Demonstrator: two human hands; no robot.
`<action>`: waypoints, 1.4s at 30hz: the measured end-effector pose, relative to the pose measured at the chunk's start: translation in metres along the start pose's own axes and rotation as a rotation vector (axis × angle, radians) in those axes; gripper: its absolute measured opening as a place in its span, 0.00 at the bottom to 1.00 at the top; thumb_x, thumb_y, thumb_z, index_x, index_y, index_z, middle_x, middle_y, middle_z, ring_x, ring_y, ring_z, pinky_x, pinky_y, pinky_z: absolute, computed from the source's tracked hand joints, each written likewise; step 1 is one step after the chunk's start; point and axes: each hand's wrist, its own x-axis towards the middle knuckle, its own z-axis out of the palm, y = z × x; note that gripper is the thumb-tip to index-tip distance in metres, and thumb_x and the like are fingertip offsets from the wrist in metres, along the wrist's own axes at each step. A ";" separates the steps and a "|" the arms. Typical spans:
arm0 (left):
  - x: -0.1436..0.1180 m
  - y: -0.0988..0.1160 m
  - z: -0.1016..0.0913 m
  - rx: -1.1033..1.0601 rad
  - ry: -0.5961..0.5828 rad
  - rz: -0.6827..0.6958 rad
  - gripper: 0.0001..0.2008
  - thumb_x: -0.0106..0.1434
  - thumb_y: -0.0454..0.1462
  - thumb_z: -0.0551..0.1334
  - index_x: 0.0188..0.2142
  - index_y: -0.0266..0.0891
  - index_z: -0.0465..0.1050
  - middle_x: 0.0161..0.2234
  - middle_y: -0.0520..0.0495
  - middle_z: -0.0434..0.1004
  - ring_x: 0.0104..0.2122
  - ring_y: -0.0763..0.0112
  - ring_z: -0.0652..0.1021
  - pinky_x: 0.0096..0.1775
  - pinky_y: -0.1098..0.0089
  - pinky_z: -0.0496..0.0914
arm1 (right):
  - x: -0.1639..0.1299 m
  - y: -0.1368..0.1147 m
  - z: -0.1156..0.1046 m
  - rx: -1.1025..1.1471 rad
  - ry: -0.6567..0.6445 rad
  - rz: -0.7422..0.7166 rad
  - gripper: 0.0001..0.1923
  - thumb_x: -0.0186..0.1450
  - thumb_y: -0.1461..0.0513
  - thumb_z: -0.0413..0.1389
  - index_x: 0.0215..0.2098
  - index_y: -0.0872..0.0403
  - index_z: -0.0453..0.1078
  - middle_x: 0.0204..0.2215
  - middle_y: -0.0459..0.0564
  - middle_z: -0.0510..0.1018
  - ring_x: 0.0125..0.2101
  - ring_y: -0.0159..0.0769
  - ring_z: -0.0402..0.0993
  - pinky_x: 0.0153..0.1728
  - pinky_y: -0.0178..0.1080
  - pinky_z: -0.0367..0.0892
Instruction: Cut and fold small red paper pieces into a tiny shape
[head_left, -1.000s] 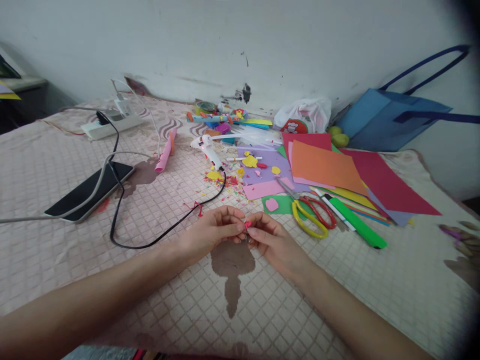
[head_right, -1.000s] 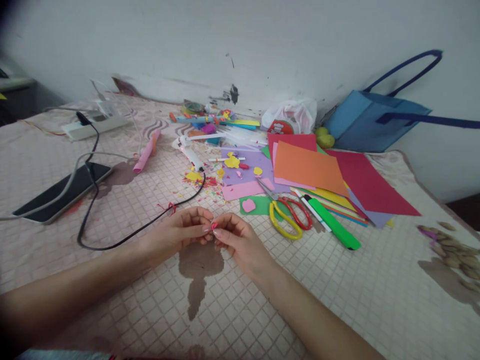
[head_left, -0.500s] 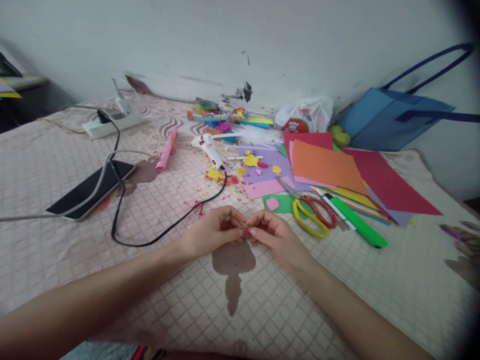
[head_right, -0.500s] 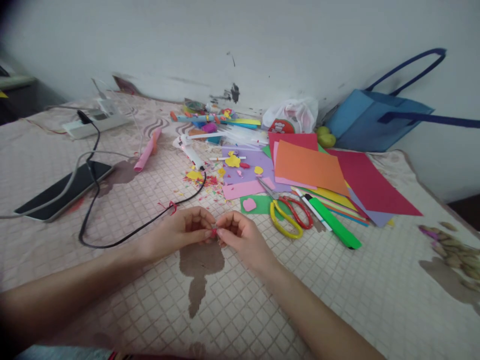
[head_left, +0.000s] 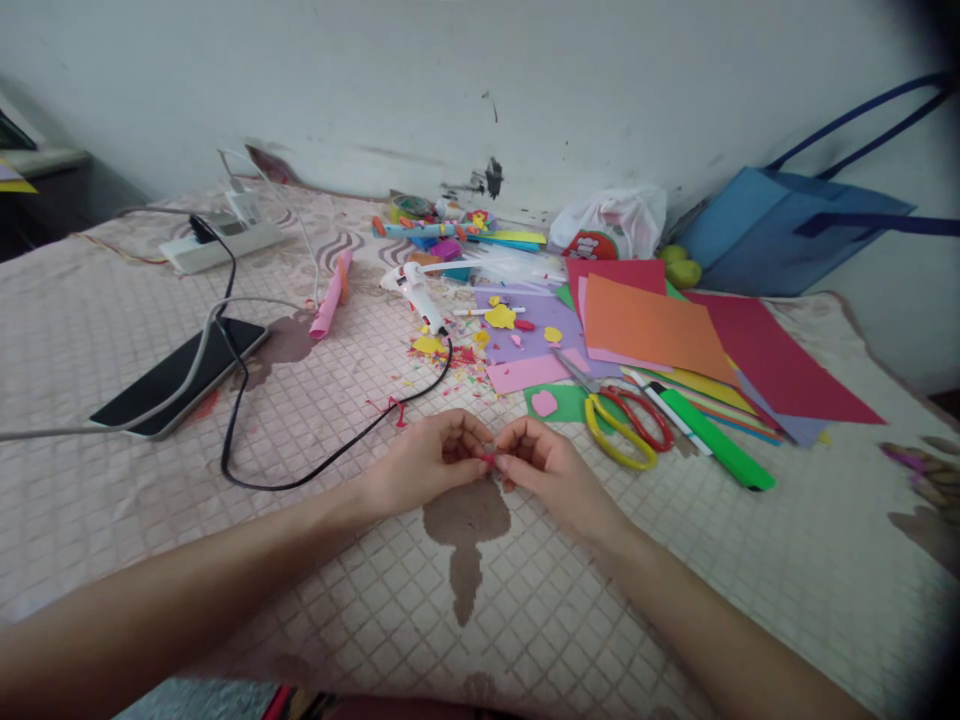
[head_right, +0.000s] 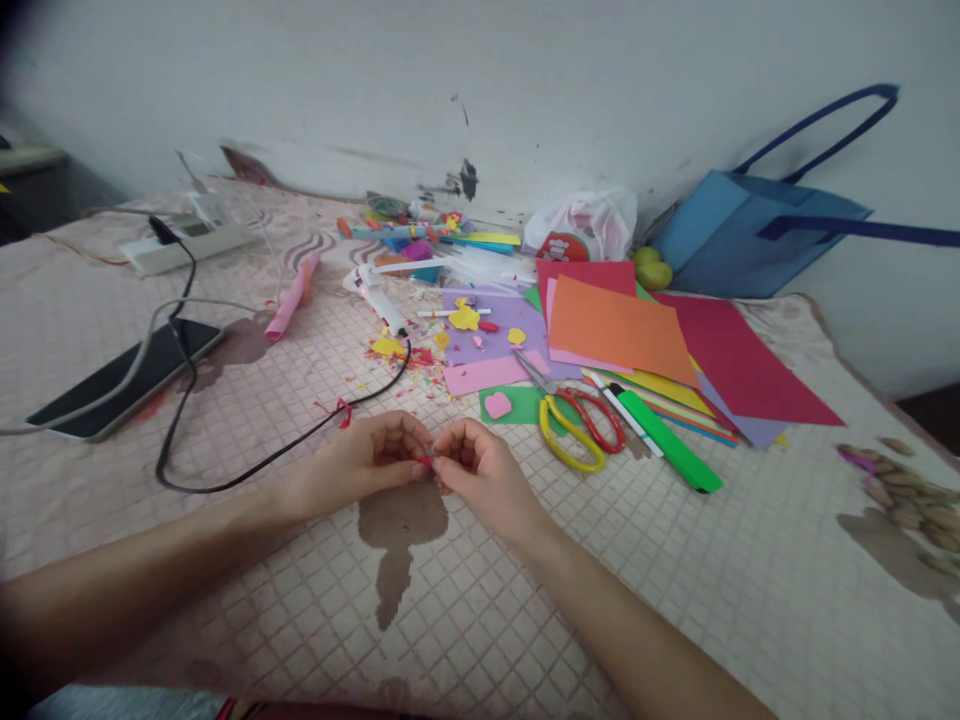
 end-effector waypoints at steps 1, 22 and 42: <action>0.000 0.000 0.000 -0.012 0.008 -0.005 0.11 0.54 0.35 0.65 0.36 0.34 0.67 0.30 0.47 0.75 0.31 0.72 0.75 0.33 0.71 0.68 | 0.000 0.001 0.000 0.000 0.005 -0.007 0.05 0.57 0.65 0.57 0.31 0.52 0.64 0.26 0.41 0.67 0.24 0.27 0.64 0.25 0.32 0.63; 0.004 -0.005 -0.006 -0.221 -0.026 -0.095 0.12 0.51 0.32 0.67 0.34 0.34 0.68 0.27 0.49 0.75 0.26 0.77 0.73 0.30 0.73 0.67 | -0.003 -0.002 0.001 -0.215 -0.015 -0.158 0.06 0.60 0.67 0.54 0.35 0.51 0.67 0.31 0.46 0.72 0.32 0.34 0.70 0.34 0.38 0.66; 0.000 0.004 -0.003 -0.354 0.016 -0.182 0.13 0.51 0.31 0.67 0.36 0.33 0.67 0.26 0.50 0.75 0.25 0.78 0.73 0.31 0.75 0.66 | 0.001 0.002 0.001 0.125 -0.049 -0.056 0.04 0.59 0.62 0.59 0.34 0.51 0.71 0.29 0.44 0.73 0.28 0.29 0.69 0.31 0.35 0.64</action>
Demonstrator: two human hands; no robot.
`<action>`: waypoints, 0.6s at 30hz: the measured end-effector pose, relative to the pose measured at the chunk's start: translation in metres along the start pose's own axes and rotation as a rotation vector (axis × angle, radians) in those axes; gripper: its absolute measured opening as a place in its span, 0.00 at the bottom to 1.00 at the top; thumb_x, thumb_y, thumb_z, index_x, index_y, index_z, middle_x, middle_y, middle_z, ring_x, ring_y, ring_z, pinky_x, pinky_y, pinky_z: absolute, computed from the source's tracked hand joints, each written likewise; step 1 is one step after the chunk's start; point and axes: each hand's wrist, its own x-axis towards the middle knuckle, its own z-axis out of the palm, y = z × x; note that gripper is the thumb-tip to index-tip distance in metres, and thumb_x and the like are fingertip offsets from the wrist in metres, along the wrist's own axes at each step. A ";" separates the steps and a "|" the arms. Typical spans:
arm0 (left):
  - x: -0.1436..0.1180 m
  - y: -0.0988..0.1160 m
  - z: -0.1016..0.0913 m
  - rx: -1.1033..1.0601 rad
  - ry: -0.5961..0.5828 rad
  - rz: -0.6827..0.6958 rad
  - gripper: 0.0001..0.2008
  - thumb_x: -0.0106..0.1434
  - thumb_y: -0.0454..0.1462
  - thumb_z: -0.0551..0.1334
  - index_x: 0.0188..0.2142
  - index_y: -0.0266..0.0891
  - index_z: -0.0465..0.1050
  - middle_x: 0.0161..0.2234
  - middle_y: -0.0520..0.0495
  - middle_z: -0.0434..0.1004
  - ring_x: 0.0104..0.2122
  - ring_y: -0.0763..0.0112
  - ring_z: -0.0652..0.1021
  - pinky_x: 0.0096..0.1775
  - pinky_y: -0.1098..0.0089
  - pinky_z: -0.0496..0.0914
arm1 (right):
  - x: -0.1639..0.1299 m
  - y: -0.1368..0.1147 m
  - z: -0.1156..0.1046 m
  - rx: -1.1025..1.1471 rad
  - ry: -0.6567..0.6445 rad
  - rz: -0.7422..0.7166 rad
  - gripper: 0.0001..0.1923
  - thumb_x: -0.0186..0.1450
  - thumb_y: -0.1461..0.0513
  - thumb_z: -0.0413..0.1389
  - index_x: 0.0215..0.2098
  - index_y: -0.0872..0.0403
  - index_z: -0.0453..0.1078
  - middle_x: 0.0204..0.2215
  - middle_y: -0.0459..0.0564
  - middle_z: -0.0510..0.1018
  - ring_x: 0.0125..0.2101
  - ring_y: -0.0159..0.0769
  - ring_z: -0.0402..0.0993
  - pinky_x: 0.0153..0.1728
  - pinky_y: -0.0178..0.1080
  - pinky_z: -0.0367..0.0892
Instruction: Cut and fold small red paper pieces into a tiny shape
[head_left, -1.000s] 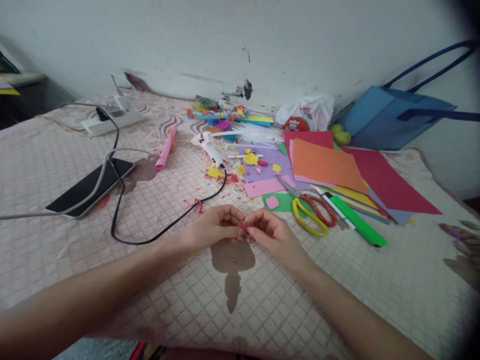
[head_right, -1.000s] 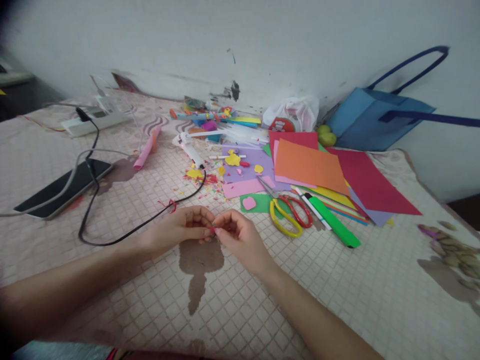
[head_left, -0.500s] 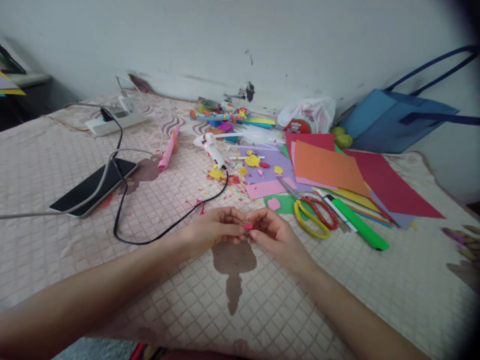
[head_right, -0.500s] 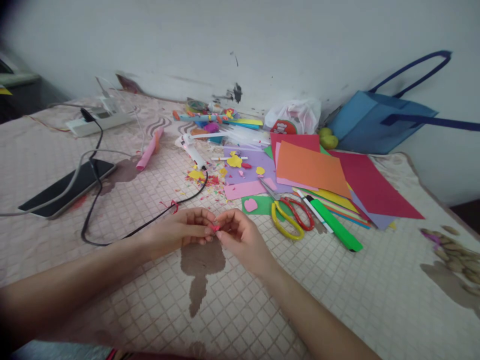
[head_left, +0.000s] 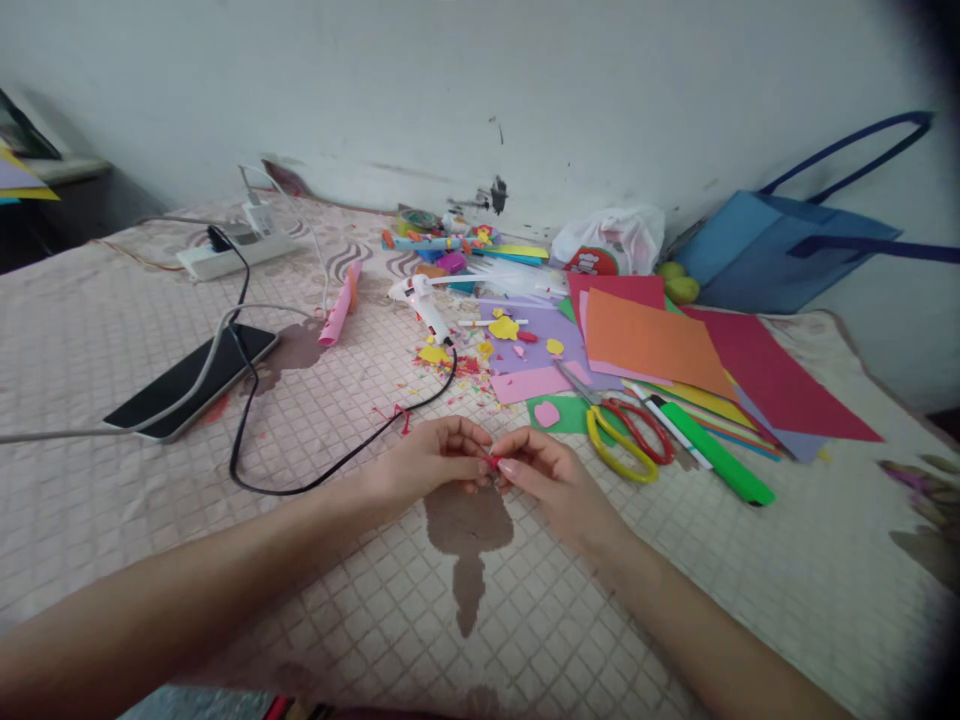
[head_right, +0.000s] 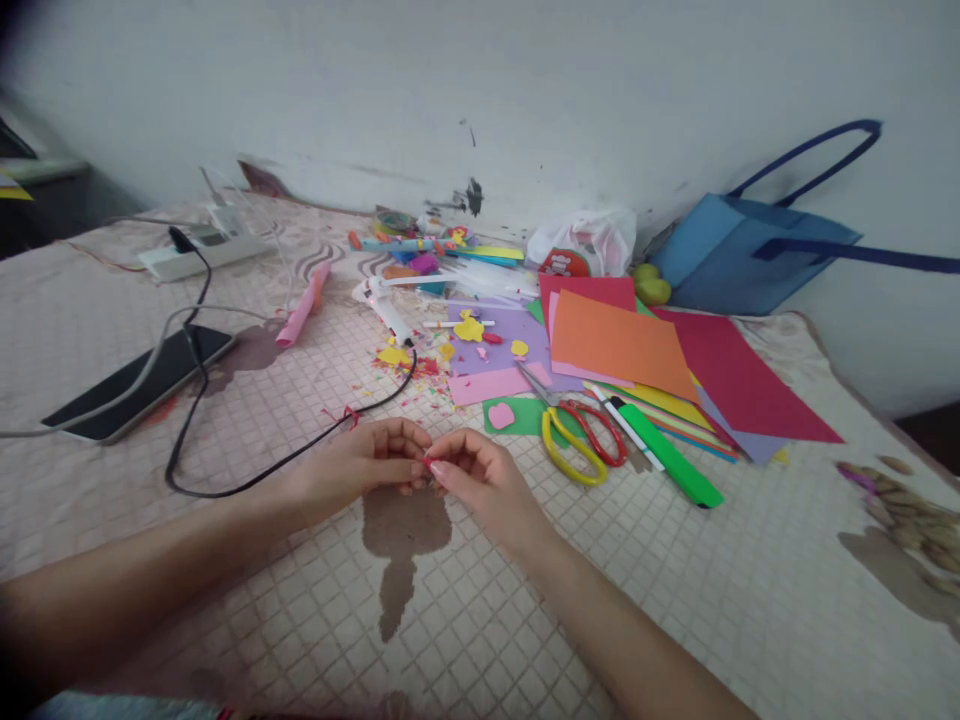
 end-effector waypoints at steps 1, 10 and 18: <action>0.001 0.000 -0.001 0.041 -0.004 0.021 0.14 0.51 0.31 0.68 0.36 0.33 0.67 0.26 0.50 0.75 0.25 0.77 0.73 0.30 0.74 0.66 | 0.000 0.000 -0.001 -0.049 0.000 -0.011 0.03 0.59 0.63 0.58 0.33 0.51 0.70 0.29 0.44 0.72 0.28 0.29 0.68 0.31 0.35 0.64; 0.005 -0.004 -0.003 0.152 -0.048 0.085 0.12 0.51 0.34 0.68 0.34 0.33 0.68 0.28 0.46 0.77 0.27 0.74 0.75 0.31 0.73 0.67 | 0.003 -0.004 0.005 -0.106 0.045 0.040 0.03 0.56 0.64 0.57 0.30 0.53 0.68 0.26 0.43 0.70 0.24 0.28 0.66 0.27 0.34 0.63; 0.003 0.001 -0.002 0.068 0.007 0.006 0.14 0.49 0.32 0.68 0.35 0.34 0.68 0.26 0.50 0.75 0.24 0.78 0.74 0.29 0.75 0.66 | -0.079 0.053 -0.066 -0.298 0.104 -0.165 0.10 0.62 0.66 0.55 0.39 0.44 0.72 0.40 0.50 0.74 0.43 0.44 0.69 0.42 0.48 0.65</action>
